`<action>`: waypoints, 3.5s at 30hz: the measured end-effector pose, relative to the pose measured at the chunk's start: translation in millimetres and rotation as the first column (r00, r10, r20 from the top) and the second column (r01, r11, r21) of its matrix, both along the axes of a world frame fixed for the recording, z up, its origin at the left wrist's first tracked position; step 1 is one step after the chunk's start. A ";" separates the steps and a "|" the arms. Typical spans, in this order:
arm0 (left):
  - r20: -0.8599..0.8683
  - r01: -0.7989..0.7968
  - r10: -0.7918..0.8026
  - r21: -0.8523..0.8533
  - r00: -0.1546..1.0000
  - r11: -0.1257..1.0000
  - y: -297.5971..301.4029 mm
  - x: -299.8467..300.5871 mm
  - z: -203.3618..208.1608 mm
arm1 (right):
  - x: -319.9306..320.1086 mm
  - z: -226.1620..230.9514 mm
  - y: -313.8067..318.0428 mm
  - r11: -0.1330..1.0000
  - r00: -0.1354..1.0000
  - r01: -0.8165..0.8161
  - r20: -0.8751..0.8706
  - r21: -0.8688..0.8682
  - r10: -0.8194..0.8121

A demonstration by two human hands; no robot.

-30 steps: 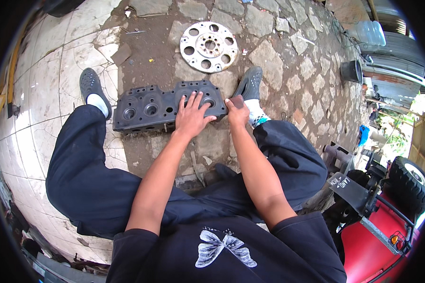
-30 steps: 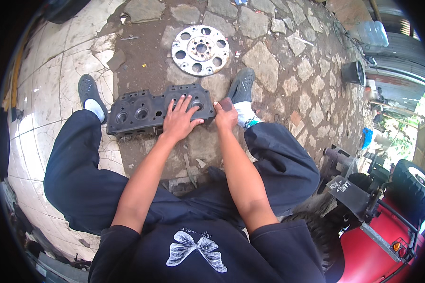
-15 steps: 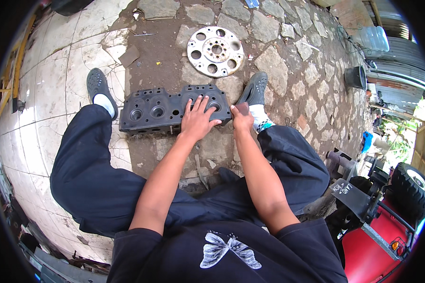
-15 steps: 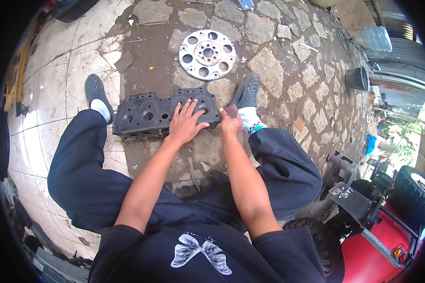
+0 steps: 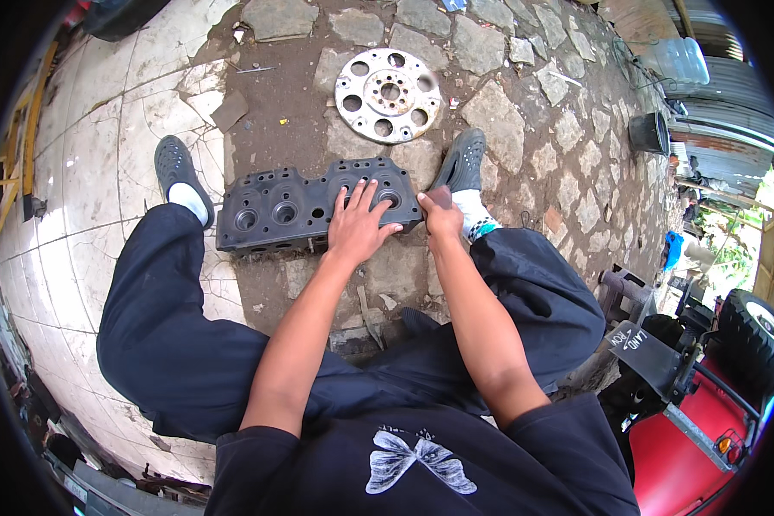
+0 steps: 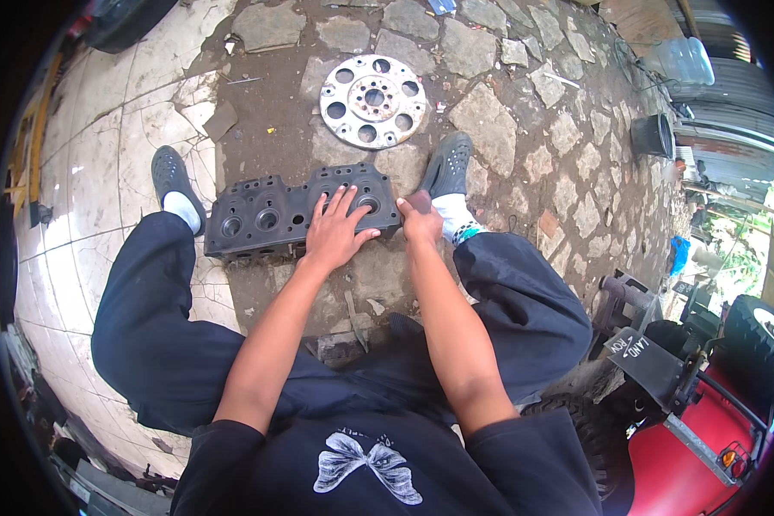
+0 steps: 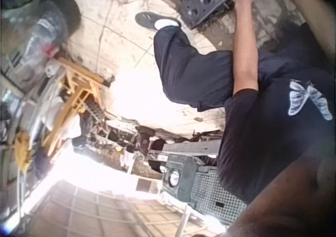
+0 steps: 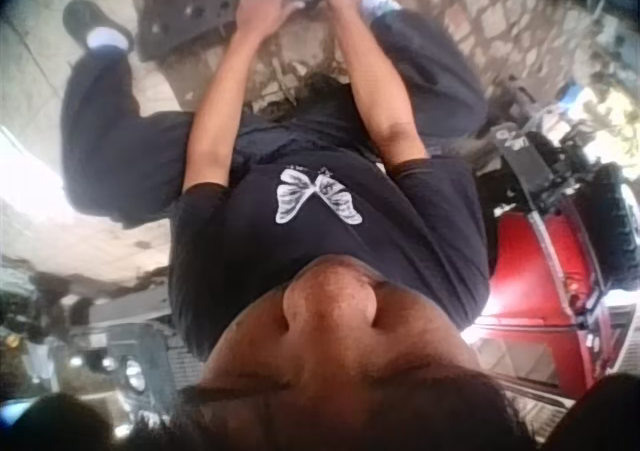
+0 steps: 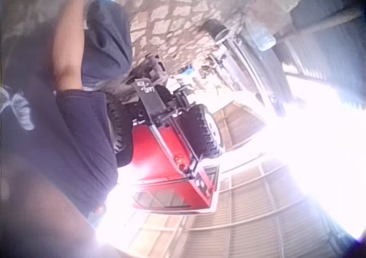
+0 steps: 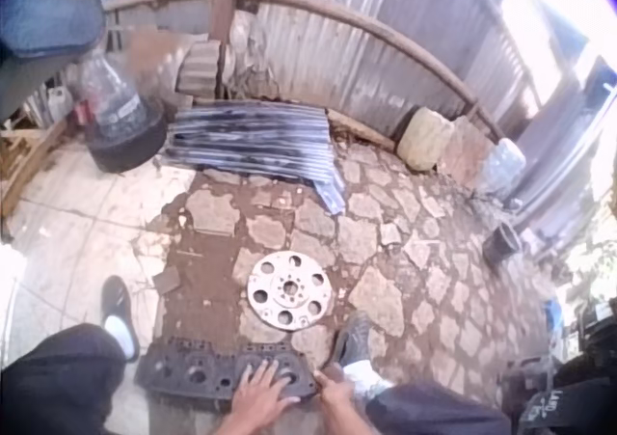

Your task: The person scrubs the surface of a dark metal engine part with a small abrasive pad while sitting on the floor. They repeatedly rub the top surface and edges of the part, occasionally lifting the pad to inspect the area.

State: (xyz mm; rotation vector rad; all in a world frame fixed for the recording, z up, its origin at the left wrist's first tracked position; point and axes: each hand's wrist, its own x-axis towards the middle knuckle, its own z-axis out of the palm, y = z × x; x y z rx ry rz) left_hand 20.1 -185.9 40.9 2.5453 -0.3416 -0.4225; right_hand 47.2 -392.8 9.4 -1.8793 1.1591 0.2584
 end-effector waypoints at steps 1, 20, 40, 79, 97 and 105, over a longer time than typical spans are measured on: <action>0.009 0.000 -0.001 0.017 1.000 1.000 0.2 0.3 0.9 | -3.2 3.5 -1.6 0.998 0.998 -0.056 -0.034 -0.039 0.055; 0.023 -0.008 0.009 -0.009 1.000 1.000 -2.9 5.6 10.5 | 37.7 -13.7 -3.2 0.974 0.997 0.070 -0.004 0.213 -0.071; -0.058 -0.139 0.129 -0.247 0.990 0.959 4.7 11.3 7.6 | 11.5 10.3 5.0 0.976 0.981 0.119 0.130 0.183 -0.144; -0.416 -0.536 0.437 -0.821 0.797 0.196 85.3 -88.1 250.9 | -86.5 266.2 70.5 0.393 0.819 -0.552 0.567 0.735 0.091; -0.377 -0.486 0.404 -0.847 0.834 0.215 70.4 -88.9 198.7 | -92.2 234.3 98.3 0.553 0.805 -0.564 0.559 0.614 0.200; -0.531 -0.622 0.454 -0.780 0.716 0.067 59.2 -94.9 182.7 | -90.2 227.8 99.5 0.637 0.779 -0.576 0.579 0.512 0.240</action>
